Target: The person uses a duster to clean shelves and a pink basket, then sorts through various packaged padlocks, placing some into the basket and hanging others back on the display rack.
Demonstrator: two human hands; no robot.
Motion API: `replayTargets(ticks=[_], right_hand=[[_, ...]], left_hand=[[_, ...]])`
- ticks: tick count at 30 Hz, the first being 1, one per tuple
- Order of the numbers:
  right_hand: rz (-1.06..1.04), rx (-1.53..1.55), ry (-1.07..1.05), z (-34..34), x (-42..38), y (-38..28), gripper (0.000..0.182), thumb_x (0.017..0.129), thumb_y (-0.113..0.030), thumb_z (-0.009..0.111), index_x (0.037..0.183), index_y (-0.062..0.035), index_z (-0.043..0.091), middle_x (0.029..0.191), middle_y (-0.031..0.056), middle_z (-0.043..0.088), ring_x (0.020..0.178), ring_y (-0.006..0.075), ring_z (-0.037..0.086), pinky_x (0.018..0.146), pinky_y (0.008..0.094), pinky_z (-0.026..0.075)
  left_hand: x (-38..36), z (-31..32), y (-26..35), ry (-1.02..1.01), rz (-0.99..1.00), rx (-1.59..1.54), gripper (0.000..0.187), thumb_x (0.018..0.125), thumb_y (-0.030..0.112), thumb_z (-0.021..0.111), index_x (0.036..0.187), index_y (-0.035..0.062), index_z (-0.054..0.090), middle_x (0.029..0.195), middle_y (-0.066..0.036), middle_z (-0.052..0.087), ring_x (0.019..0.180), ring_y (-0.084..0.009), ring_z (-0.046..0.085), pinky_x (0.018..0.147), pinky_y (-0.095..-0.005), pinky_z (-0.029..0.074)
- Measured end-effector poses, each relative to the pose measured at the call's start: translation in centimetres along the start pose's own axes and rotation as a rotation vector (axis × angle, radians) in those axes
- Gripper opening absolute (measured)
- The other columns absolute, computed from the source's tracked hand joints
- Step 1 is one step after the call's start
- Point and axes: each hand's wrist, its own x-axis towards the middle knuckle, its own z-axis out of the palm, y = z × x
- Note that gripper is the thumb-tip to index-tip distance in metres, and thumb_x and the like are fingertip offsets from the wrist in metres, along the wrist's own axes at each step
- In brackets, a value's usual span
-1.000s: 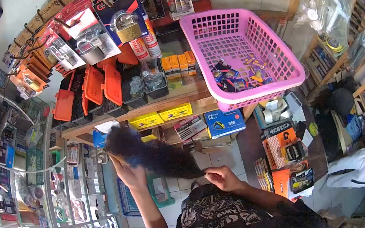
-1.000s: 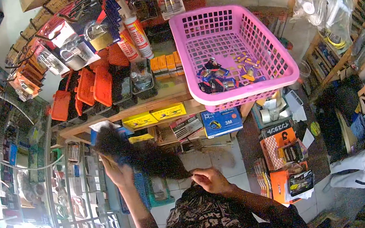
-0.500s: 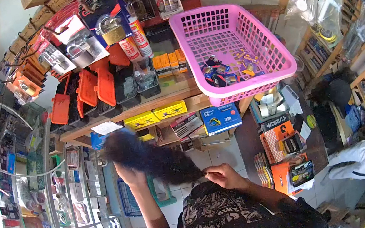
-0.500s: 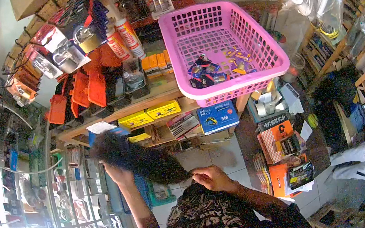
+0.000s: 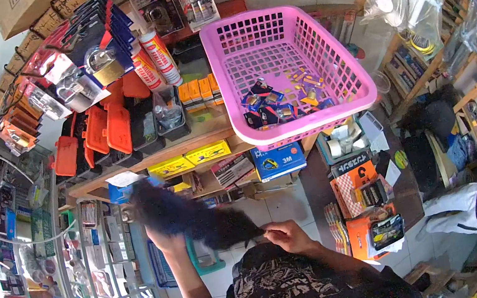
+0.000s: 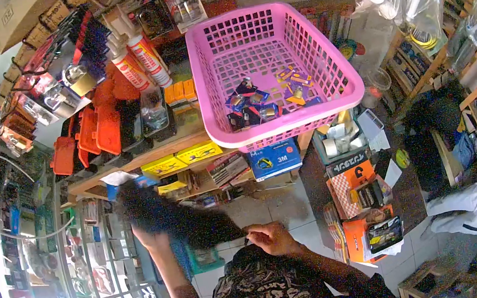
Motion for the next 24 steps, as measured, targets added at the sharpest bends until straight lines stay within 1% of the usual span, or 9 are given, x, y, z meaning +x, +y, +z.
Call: replayTargets(ticks=[3, 6, 9, 11, 14, 16, 18, 21, 24], right_hand=[[0.000, -0.075, -0.120, -1.4, 0.2, 0.2, 0.020, 0.090, -0.017, 0.065, 0.102, -0.0006, 0.065, 0.065, 0.0058, 0.060, 0.054, 0.0098, 0.053, 0.052, 0.0262, 0.042], [0.084, -0.021, -0.059, -2.2, 0.5, -0.6, 0.017, 0.088, -0.003, 0.062, 0.103, 0.0039, 0.063, 0.068, 0.0011, 0.051, 0.061, 0.0051, 0.044, 0.054, 0.0227, 0.037], [0.228, 0.136, -0.106, -2.7, 0.0, 1.7, 0.018, 0.089, -0.005, 0.063, 0.105, 0.0033, 0.063, 0.069, 0.0015, 0.054, 0.062, 0.0052, 0.045, 0.055, 0.0231, 0.038], [0.253, -0.099, -0.336, -5.0, 1.5, 0.3, 0.025, 0.092, -0.013, 0.063, 0.111, 0.0030, 0.063, 0.081, 0.0076, 0.067, 0.073, 0.0086, 0.058, 0.064, 0.0251, 0.046], [0.279, 0.113, -0.167, -4.2, 0.2, 4.3, 0.027, 0.093, -0.016, 0.063, 0.113, 0.0014, 0.063, 0.089, 0.0109, 0.070, 0.077, 0.0117, 0.064, 0.068, 0.0261, 0.048], [0.271, 0.071, -0.318, -5.2, 1.4, 4.4, 0.027, 0.093, -0.016, 0.063, 0.113, 0.0008, 0.064, 0.089, 0.0107, 0.070, 0.076, 0.0121, 0.064, 0.068, 0.0263, 0.048], [0.261, 0.024, -0.460, -6.0, 2.3, 3.9, 0.027, 0.093, -0.016, 0.063, 0.114, 0.0002, 0.064, 0.089, 0.0106, 0.070, 0.075, 0.0125, 0.064, 0.067, 0.0265, 0.048], [0.197, -0.096, -0.423, -5.8, 3.3, 3.2, 0.027, 0.092, -0.016, 0.064, 0.114, 0.0000, 0.064, 0.092, 0.0111, 0.071, 0.076, 0.0119, 0.064, 0.067, 0.0253, 0.048], [0.272, -0.037, -0.423, -5.4, 3.7, 2.8, 0.031, 0.097, -0.033, 0.054, 0.111, -0.0086, 0.066, 0.086, 0.0168, 0.069, 0.075, 0.0301, 0.068, 0.067, 0.0393, 0.052]], left_hand=[[0.1, 1.0, -0.9, 0.202, -0.045, -0.218, 0.045, 0.101, 0.032, 0.037, 0.139, 0.0078, 0.044, 0.136, -0.008, 0.052, 0.121, -0.0265, 0.051, 0.109, -0.0442, 0.034], [0.4, 2.6, -2.2, 0.007, 0.060, -0.065, 0.046, 0.100, 0.027, 0.042, 0.142, 0.0083, 0.038, 0.139, -0.005, 0.048, 0.122, -0.0258, 0.049, 0.107, -0.0408, 0.037], [0.7, -0.5, -3.0, 0.440, 0.017, -0.125, 0.059, 0.095, 0.037, 0.047, 0.146, 0.0095, 0.033, 0.142, -0.010, 0.043, 0.126, -0.0301, 0.047, 0.107, -0.0476, 0.036], [0.6, 0.3, -3.5, 0.363, 0.020, -0.082, 0.057, 0.096, 0.032, 0.047, 0.145, 0.0073, 0.033, 0.141, -0.010, 0.045, 0.124, -0.0288, 0.048, 0.106, -0.0449, 0.038], [-0.4, 0.6, -4.0, 0.196, 0.002, 0.007, 0.054, 0.097, 0.023, 0.047, 0.144, 0.0030, 0.033, 0.138, -0.009, 0.048, 0.122, -0.0262, 0.050, 0.103, -0.0395, 0.042], [-1.3, -1.1, -4.5, 0.481, 0.107, 0.944, 0.053, 0.098, 0.036, 0.044, 0.144, 0.0091, 0.036, 0.136, -0.010, 0.050, 0.120, -0.0271, 0.052, 0.102, -0.0446, 0.041], [-0.9, -0.2, -3.9, 0.313, -0.014, 0.148, 0.052, 0.101, 0.038, 0.040, 0.144, 0.0091, 0.036, 0.139, -0.010, 0.048, 0.124, -0.0275, 0.049, 0.108, -0.0456, 0.036], [-1.0, -0.4, -3.8, 0.507, 0.029, 0.350, 0.055, 0.100, 0.041, 0.042, 0.145, 0.0097, 0.035, 0.141, -0.012, 0.046, 0.126, -0.0309, 0.047, 0.109, -0.0473, 0.034], [-0.6, 1.5, -3.4, 0.655, 0.109, 0.486, 0.059, 0.098, 0.042, 0.045, 0.146, 0.0094, 0.034, 0.139, -0.013, 0.048, 0.127, -0.0333, 0.046, 0.108, -0.0507, 0.035]])
